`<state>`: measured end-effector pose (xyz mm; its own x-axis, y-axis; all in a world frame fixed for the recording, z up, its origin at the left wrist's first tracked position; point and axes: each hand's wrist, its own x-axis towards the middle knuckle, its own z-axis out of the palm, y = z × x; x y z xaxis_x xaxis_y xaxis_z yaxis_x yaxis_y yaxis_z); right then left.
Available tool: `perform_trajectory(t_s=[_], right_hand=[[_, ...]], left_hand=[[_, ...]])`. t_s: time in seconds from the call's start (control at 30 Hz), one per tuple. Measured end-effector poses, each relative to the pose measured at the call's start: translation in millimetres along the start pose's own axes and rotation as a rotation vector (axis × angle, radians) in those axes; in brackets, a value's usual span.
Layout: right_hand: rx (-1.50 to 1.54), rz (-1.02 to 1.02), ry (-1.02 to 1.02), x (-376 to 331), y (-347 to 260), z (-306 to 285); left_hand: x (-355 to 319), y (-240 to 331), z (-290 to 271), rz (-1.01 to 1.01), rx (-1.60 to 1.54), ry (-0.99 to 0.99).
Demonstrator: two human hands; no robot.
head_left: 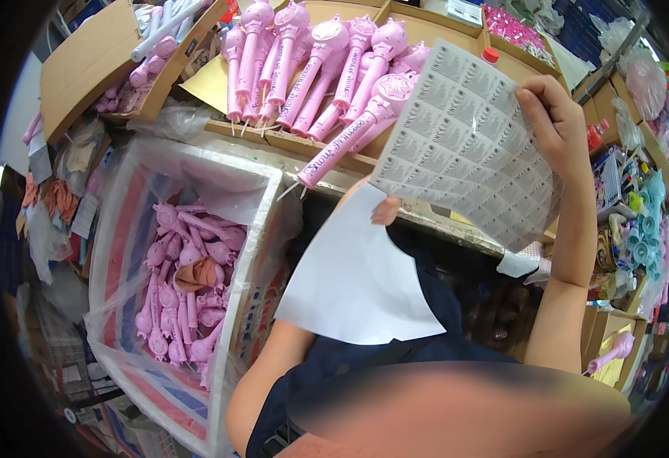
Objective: The person assembles pink light sticks by inserting a small white component into the base, wiping the surface with a cloth, and applying a small label to the crown-shaped top. The person handles the light sticks one at a time, placing finished units into a cardboard tray.
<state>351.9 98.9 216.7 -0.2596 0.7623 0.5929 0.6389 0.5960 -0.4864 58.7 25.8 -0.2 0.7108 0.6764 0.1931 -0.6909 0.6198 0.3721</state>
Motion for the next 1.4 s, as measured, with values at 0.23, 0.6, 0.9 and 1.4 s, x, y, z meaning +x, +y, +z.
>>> perform_trajectory(t_s=[0.23,0.6,0.9,1.4], right_hand=[[-0.039,0.087,-0.022,-17,34,-12],[0.019,0.174,-0.065,-25,43,-10],[0.131,0.297,0.368,-34,106,-58],[0.099,0.435,0.526,-137,174,-61]], left_hand=[[62,24,-18,-0.379,-0.09,-0.393],[55,12,-20,-0.324,-0.135,-0.334],[8,10,6,-0.05,-0.08,-0.069],[17,18,-8,0.104,-0.077,-0.037]])
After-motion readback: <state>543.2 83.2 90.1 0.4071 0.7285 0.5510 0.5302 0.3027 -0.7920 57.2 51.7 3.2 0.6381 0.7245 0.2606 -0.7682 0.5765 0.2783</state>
